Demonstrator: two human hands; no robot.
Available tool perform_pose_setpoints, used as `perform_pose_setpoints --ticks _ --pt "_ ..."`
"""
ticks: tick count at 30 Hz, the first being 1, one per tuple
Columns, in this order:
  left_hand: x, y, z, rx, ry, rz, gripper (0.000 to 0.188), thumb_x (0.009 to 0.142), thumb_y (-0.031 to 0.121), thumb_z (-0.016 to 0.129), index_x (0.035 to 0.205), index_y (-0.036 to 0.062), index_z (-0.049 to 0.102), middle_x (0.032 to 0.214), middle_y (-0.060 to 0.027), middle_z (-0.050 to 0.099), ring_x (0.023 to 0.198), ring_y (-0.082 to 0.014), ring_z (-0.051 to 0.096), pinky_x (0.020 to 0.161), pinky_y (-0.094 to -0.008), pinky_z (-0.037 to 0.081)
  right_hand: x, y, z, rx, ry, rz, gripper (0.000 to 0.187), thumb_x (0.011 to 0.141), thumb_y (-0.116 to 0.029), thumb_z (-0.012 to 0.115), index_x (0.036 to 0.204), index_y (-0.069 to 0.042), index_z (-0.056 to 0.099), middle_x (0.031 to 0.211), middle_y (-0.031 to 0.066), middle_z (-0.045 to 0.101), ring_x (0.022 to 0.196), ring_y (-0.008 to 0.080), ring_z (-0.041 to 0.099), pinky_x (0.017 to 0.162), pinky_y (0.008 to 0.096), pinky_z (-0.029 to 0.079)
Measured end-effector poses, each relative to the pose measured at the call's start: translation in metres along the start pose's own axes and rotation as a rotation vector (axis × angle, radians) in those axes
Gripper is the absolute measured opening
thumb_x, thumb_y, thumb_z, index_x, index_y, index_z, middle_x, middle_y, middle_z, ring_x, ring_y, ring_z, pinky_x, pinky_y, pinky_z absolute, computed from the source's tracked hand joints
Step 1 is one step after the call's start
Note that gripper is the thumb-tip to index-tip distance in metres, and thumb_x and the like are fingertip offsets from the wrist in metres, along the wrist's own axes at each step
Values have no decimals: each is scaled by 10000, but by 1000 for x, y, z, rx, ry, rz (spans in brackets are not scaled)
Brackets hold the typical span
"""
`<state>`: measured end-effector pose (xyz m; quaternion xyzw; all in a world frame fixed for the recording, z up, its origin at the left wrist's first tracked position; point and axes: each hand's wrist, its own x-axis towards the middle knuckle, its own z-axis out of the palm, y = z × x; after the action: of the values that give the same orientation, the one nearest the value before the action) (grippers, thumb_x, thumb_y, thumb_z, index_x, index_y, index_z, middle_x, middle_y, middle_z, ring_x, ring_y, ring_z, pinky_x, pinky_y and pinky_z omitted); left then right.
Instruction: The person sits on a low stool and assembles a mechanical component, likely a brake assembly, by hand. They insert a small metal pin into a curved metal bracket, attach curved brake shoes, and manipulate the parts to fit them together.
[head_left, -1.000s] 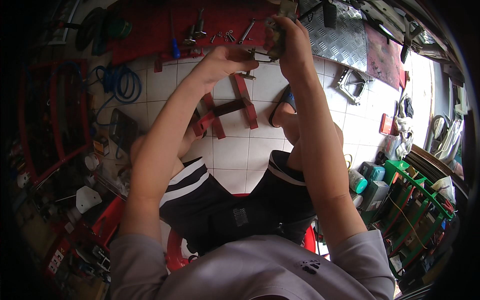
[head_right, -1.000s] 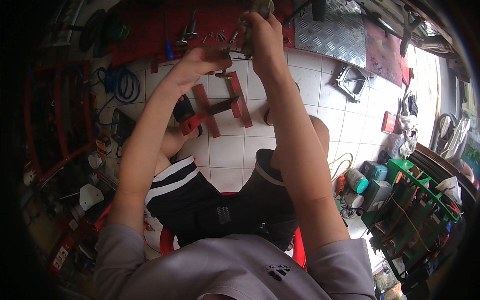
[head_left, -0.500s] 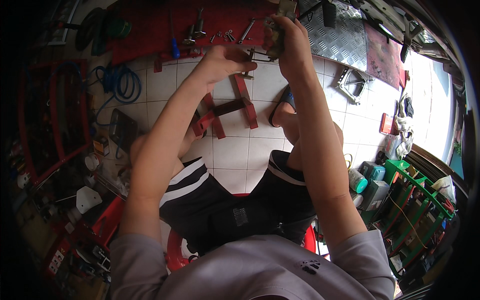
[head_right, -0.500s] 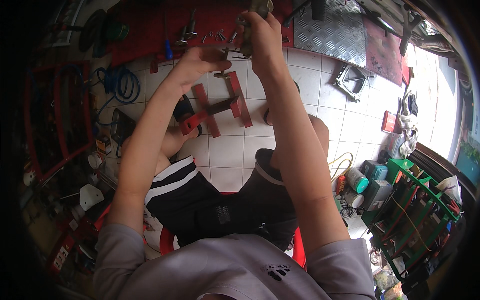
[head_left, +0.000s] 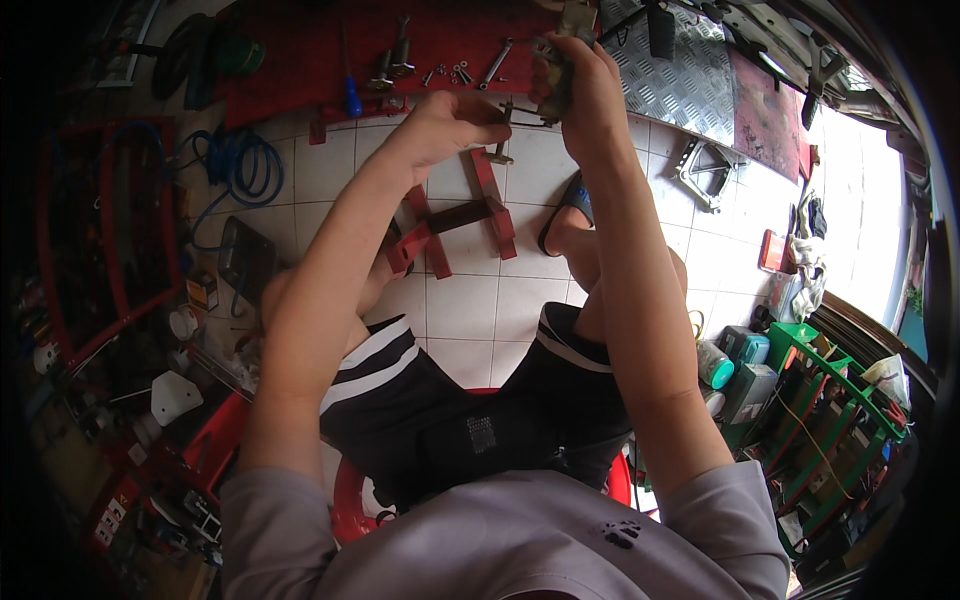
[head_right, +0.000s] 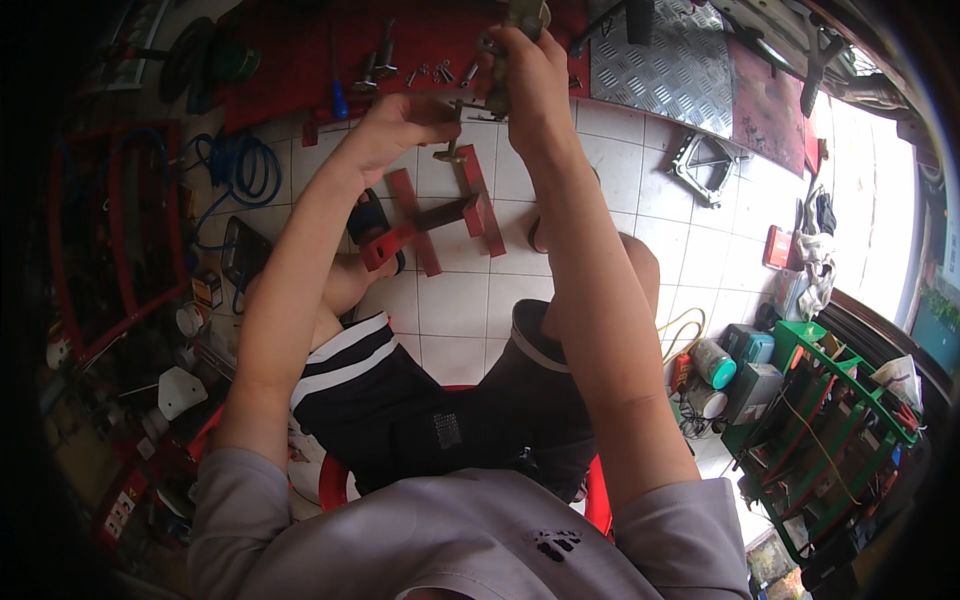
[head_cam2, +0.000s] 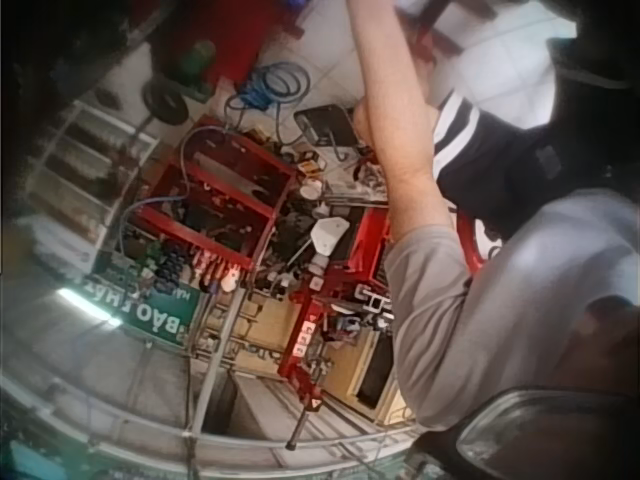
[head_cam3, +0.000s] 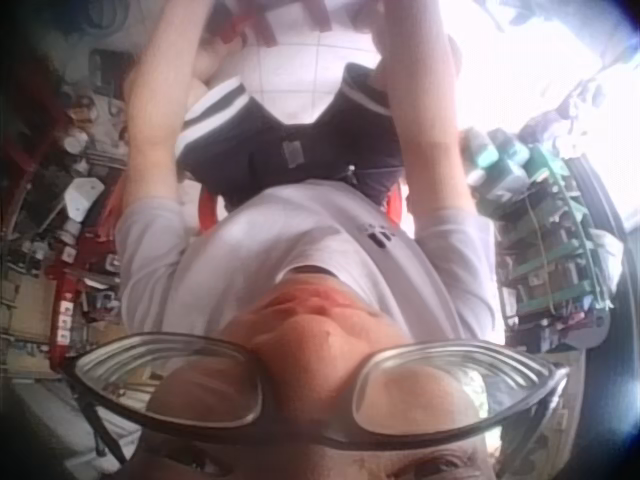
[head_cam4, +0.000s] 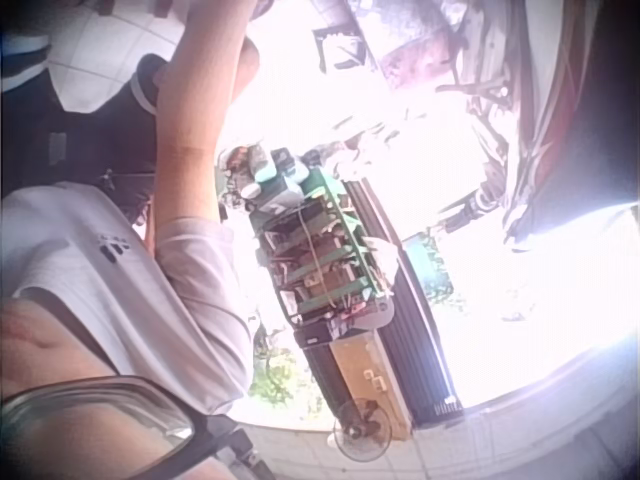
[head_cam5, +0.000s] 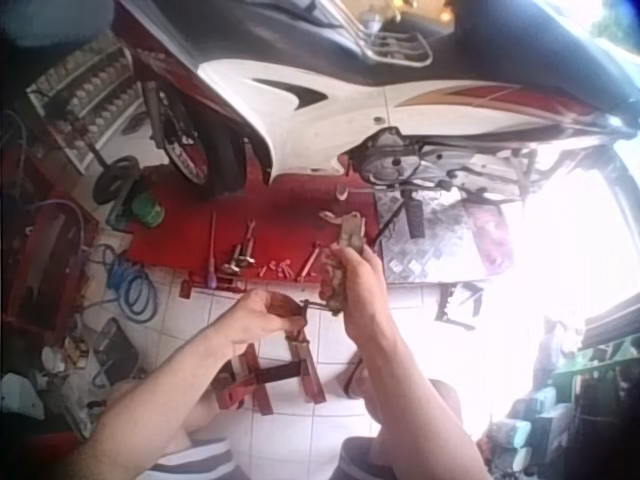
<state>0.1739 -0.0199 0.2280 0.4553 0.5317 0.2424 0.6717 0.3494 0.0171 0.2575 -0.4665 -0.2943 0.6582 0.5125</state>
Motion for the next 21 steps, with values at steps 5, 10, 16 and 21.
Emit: perform_pose_setpoints --ticks 5,10,16,21 --pt "-5 8 1 -118 -116 9 237 772 177 792 943 43 698 896 -18 686 848 -105 599 791 -279 453 -1 -1 1 11 3 29 124 897 -133 549 980 -51 505 692 65 567 545 162 510 528 319 441" --pt "0 -3 5 10 11 42 191 814 169 747 942 36 696 899 -26 687 841 -114 605 806 -286 462 -2 0 2 5 -16 7 121 895 -134 553 970 -52 506 691 66 568 545 162 512 527 320 443" --pt "-2 4 0 -160 -150 -39 260 769 193 796 945 32 692 907 -30 683 860 -127 608 829 -281 448 -2 -1 1 2 0 18 117 896 -131 555 961 -49 502 687 69 568 541 165 512 523 321 443" --pt "-2 3 6 -46 -34 3 163 830 119 718 969 36 701 911 -57 704 880 -130 607 823 -284 451 -1 -1 0 20 2 2 115 896 -127 556 956 -47 500 681 69 563 537 165 509 522 323 443"
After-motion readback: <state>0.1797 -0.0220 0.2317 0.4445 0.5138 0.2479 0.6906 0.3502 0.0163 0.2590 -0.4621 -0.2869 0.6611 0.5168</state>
